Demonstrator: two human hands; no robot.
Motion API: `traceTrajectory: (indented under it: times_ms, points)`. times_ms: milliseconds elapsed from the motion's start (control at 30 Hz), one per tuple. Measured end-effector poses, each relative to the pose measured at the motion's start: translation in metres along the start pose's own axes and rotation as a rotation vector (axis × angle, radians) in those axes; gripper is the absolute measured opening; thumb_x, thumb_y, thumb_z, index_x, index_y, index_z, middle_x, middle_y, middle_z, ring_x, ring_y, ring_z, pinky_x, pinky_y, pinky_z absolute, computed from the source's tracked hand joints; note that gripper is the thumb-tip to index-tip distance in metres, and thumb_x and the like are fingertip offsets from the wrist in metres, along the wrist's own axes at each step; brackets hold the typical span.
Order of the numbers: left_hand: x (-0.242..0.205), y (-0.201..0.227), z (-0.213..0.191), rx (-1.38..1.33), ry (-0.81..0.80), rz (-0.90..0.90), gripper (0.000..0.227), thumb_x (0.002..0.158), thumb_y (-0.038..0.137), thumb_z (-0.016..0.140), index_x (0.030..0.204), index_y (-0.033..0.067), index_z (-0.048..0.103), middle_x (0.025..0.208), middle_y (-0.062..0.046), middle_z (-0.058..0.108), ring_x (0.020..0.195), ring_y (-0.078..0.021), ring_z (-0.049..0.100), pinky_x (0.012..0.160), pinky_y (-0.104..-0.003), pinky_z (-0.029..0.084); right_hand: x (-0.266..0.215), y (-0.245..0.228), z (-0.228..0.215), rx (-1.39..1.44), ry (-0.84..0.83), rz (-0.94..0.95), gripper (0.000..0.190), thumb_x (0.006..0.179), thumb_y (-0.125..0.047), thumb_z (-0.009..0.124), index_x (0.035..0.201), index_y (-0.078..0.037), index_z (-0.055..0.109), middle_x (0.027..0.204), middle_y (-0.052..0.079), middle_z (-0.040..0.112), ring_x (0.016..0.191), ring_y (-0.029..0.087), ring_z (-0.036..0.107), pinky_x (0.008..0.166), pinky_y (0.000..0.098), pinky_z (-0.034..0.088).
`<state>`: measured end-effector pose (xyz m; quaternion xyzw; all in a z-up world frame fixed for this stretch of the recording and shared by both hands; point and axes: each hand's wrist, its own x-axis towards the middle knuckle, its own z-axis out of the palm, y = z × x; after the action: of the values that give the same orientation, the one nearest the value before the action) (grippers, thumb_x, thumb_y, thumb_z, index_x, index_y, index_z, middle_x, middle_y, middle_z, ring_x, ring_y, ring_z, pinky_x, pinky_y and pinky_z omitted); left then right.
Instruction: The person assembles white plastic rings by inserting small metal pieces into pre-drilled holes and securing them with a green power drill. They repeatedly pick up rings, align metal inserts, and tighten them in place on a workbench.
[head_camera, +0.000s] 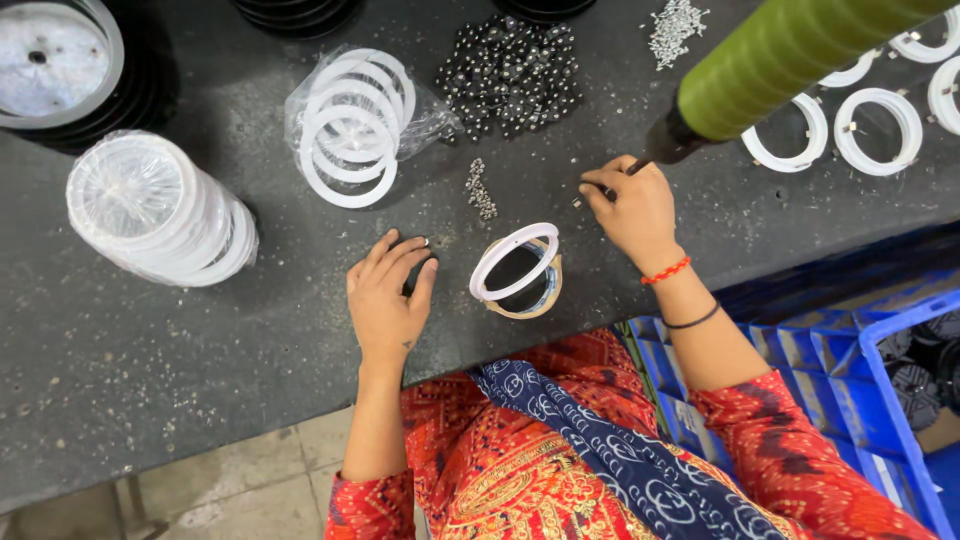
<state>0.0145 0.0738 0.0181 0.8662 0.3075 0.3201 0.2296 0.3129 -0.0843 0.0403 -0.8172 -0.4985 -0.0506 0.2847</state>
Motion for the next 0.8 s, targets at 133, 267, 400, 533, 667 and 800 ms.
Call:
traceTrajectory:
  times_ms: [133,267,400,533,667,800]
  points:
    - [-0.001,-0.004,0.001,0.002,0.005,-0.002,0.016,0.092,0.022,0.075,0.105,0.0124,0.077,0.120,0.000,0.075,0.130,-0.0252,0.062,0.104,-0.043,0.042,-0.001,0.004,0.014,-0.138,-0.003,-0.051,0.006,0.090,-0.018,0.078,0.094,-0.013,0.080,0.091,0.005,0.068,0.087,0.028,0.062,0.082,0.0442,0.046]
    - [-0.001,-0.003,0.003,0.005,0.003,0.001,0.016,0.092,0.021,0.075,0.104,0.0122,0.077,0.120,0.000,0.075,0.130,-0.0252,0.062,0.104,-0.043,0.042,-0.005,0.010,0.016,-0.125,0.028,-0.091,0.005,0.095,-0.016,0.075,0.098,-0.012,0.078,0.098,0.004,0.066,0.098,0.028,0.060,0.087,0.0433,0.045]
    - [-0.001,-0.003,0.001,0.004,0.001,-0.007,0.016,0.092,0.021,0.075,0.104,0.0124,0.077,0.120,0.000,0.075,0.130,-0.0251,0.061,0.104,-0.043,0.042,-0.003,0.010,0.011,-0.059,-0.005,-0.081,0.005,0.093,-0.013,0.075,0.097,-0.011,0.078,0.095,0.005,0.066,0.094,0.029,0.060,0.085,0.0437,0.045]
    - [-0.002,-0.003,0.003,0.004,-0.008,-0.015,0.015,0.092,0.021,0.075,0.104,0.0124,0.077,0.119,0.000,0.075,0.130,-0.0255,0.062,0.103,-0.043,0.042,-0.002,0.007,0.003,0.077,0.025,-0.120,0.007,0.097,-0.008,0.074,0.104,-0.008,0.075,0.105,0.006,0.069,0.099,0.029,0.062,0.091,0.0400,0.050]
    - [0.020,0.012,-0.019,-0.240,-0.021,-0.031,0.019,0.093,0.017,0.076,0.110,0.0083,0.075,0.119,-0.006,0.075,0.126,-0.0283,0.067,0.106,-0.043,0.049,-0.001,0.004,-0.007,0.066,-0.064,-0.158,0.018,0.093,-0.006,0.073,0.110,-0.009,0.078,0.105,0.006,0.070,0.098,0.028,0.062,0.089,0.0391,0.052]
    - [0.031,0.004,-0.108,-0.389,0.156,-0.463,0.018,0.098,0.017,0.076,0.114,0.0077,0.075,0.113,-0.006,0.077,0.097,-0.0160,0.074,0.086,-0.030,0.058,0.003,0.006,-0.018,-0.018,-0.153,-0.300,0.021,0.090,-0.009,0.076,0.111,-0.011,0.078,0.103,0.006,0.067,0.096,0.027,0.061,0.089,0.0401,0.052]
